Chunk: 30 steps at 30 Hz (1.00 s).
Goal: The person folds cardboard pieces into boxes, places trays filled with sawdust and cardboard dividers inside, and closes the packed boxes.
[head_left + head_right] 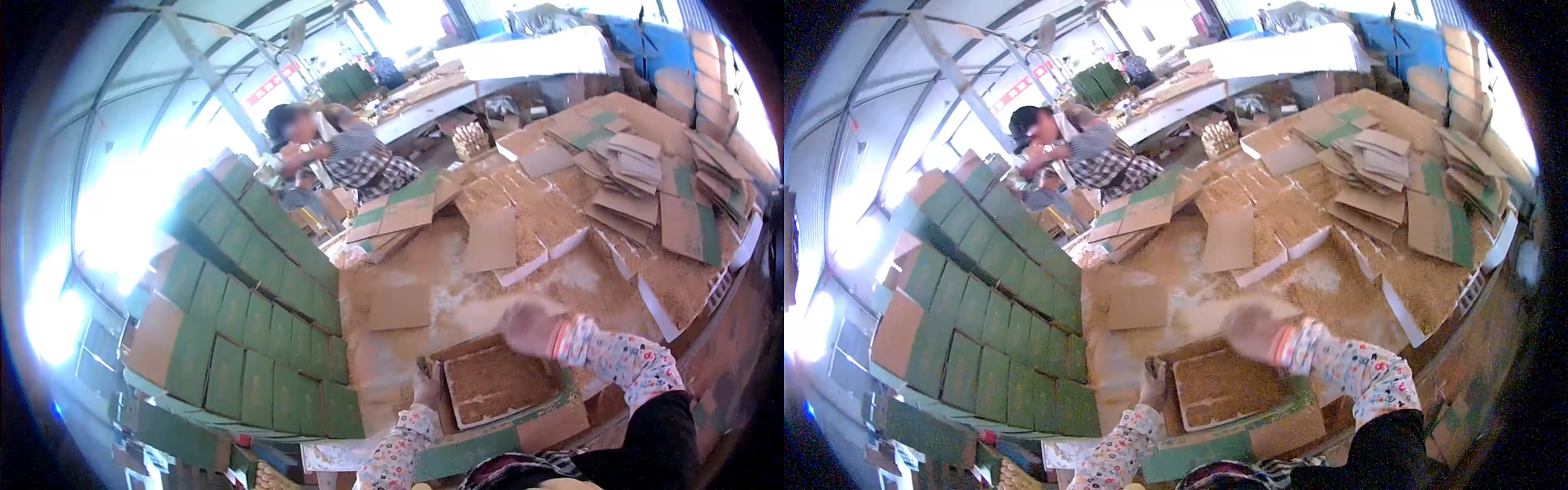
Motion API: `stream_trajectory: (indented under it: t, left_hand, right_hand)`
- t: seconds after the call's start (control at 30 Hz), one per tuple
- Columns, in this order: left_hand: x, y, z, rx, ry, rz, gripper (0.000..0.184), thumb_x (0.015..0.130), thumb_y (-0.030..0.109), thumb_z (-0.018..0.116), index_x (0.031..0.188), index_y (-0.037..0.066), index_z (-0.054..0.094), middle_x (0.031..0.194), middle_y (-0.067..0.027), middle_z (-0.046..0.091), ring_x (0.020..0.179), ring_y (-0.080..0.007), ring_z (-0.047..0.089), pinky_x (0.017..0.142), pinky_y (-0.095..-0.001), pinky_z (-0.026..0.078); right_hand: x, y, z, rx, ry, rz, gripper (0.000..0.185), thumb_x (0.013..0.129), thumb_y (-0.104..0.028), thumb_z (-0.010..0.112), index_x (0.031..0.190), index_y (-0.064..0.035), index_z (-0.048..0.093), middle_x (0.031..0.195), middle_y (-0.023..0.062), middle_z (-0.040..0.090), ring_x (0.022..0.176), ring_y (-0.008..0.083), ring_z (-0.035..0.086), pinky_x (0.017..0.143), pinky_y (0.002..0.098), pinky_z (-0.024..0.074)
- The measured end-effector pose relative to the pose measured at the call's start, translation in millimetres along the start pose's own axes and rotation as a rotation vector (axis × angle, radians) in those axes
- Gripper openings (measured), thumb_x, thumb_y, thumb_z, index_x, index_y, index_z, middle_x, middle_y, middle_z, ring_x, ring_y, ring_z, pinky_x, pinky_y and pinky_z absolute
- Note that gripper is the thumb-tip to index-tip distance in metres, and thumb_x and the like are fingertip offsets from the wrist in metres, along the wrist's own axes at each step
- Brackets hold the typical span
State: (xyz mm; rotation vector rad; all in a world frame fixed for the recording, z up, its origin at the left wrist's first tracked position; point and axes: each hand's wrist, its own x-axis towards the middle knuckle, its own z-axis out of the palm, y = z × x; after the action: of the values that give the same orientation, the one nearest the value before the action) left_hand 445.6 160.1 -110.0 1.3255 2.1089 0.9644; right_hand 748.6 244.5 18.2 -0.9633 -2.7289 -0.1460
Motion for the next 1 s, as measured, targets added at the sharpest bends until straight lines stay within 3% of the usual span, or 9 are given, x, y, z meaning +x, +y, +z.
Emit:
stream_trajectory:
  t: [0.13, 0.27, 0.47, 0.53, 0.6, 0.8, 0.87, 0.93, 1.0]
  left_hand:
    - [-25, 66, -35, -0.135, 0.171, 0.200, 0.042, 0.082, 0.025, 0.053, 0.113, -0.003, 0.048, 0.115, -0.0254, 0.049, 0.105, -0.0341, 0.050, 0.087, -0.0387, 0.040]
    - [-78, 107, -49, 0.678, -0.349, 0.714, 0.042, 0.082, 0.023, 0.046, 0.120, 0.004, 0.046, 0.123, -0.0247, 0.042, 0.114, -0.0379, 0.041, 0.094, -0.0466, 0.032]
    - [-90, 85, -10, 0.933, -0.503, 0.622, 0.049, 0.080, 0.029, 0.046, 0.124, 0.007, 0.044, 0.126, -0.0224, 0.040, 0.117, -0.0417, 0.036, 0.098, -0.0580, 0.020]
    - [-92, 102, -15, 0.969, -0.639, 0.580, 0.062, 0.077, 0.038, 0.052, 0.128, 0.005, 0.039, 0.130, -0.0246, 0.035, 0.119, -0.0422, 0.034, 0.098, -0.0588, 0.020]
    - [-104, 107, -22, 0.972, -0.624, 0.628, 0.078, 0.071, 0.047, 0.059, 0.130, 0.004, 0.034, 0.131, -0.0257, 0.034, 0.121, -0.0426, 0.032, 0.096, -0.0590, 0.023]
    - [-92, 98, 12, 1.028, -0.664, 0.753, 0.054, 0.086, 0.031, 0.045, 0.131, 0.004, 0.033, 0.129, -0.0268, 0.036, 0.120, -0.0417, 0.034, 0.095, -0.0547, 0.028]
    - [-88, 104, 10, 1.089, -0.759, 0.801, 0.046, 0.089, 0.025, 0.039, 0.132, 0.009, 0.033, 0.128, -0.0232, 0.040, 0.116, -0.0384, 0.039, 0.093, -0.0476, 0.033]
    - [-86, 121, -2, 1.055, -0.853, 0.819, 0.043, 0.089, 0.021, 0.039, 0.129, 0.008, 0.037, 0.124, -0.0223, 0.043, 0.112, -0.0366, 0.043, 0.090, -0.0436, 0.037]
    - [-85, 128, -6, 1.014, -0.837, 0.800, 0.043, 0.087, 0.021, 0.044, 0.127, 0.006, 0.039, 0.122, -0.0217, 0.045, 0.111, -0.0354, 0.045, 0.090, -0.0406, 0.039]
  right_hand:
    - [-21, -125, -4, -0.178, -0.252, -0.327, 0.019, 0.078, -0.021, 0.047, 0.083, -0.0059, 0.056, 0.072, 0.0121, 0.057, 0.071, 0.0257, 0.056, 0.064, 0.0374, 0.0449]
    - [-49, -122, 88, 0.529, -0.110, -0.375, 0.026, 0.074, -0.024, 0.055, 0.092, -0.0061, 0.059, 0.082, 0.0137, 0.060, 0.075, 0.0313, 0.058, 0.065, 0.0399, 0.0471]
    - [-55, -100, 28, 0.133, -0.117, 0.096, 0.031, 0.069, -0.017, 0.056, 0.098, -0.0073, 0.056, 0.090, 0.0127, 0.059, 0.086, 0.0313, 0.056, 0.075, 0.0415, 0.0449]
    - [-54, -93, 31, 0.128, -0.603, 0.398, 0.065, 0.074, -0.025, 0.061, 0.132, -0.0150, 0.033, 0.138, 0.0185, 0.028, 0.117, 0.0385, 0.041, 0.096, 0.0402, 0.0359]
    - [-53, -92, 20, 0.346, -0.643, 0.543, 0.093, 0.062, -0.036, 0.071, 0.132, 0.0027, 0.024, 0.137, 0.0292, 0.019, 0.121, 0.0458, 0.030, 0.100, 0.0394, 0.0316]
    - [-34, -58, 46, 0.593, -0.459, 0.751, 0.096, 0.065, -0.038, 0.071, 0.132, 0.0086, 0.020, 0.132, 0.0327, 0.028, 0.123, 0.0448, 0.028, 0.102, 0.0414, 0.0275]
    - [-31, -33, 47, 1.102, -0.199, 0.811, 0.060, 0.068, -0.027, 0.072, 0.114, 0.0037, 0.048, 0.110, 0.0155, 0.056, 0.101, 0.0214, 0.053, 0.089, 0.0318, 0.0400]
    - [-32, -6, 87, 1.543, -0.117, 0.843, 0.049, 0.068, -0.023, 0.072, 0.106, 0.0009, 0.053, 0.098, 0.0053, 0.058, 0.088, 0.0130, 0.053, 0.080, 0.0273, 0.0432]
    - [-41, -14, 109, 0.976, -0.177, 0.842, 0.055, 0.063, -0.026, 0.076, 0.104, 0.0037, 0.053, 0.097, 0.0083, 0.059, 0.085, 0.0154, 0.055, 0.073, 0.0306, 0.0466]
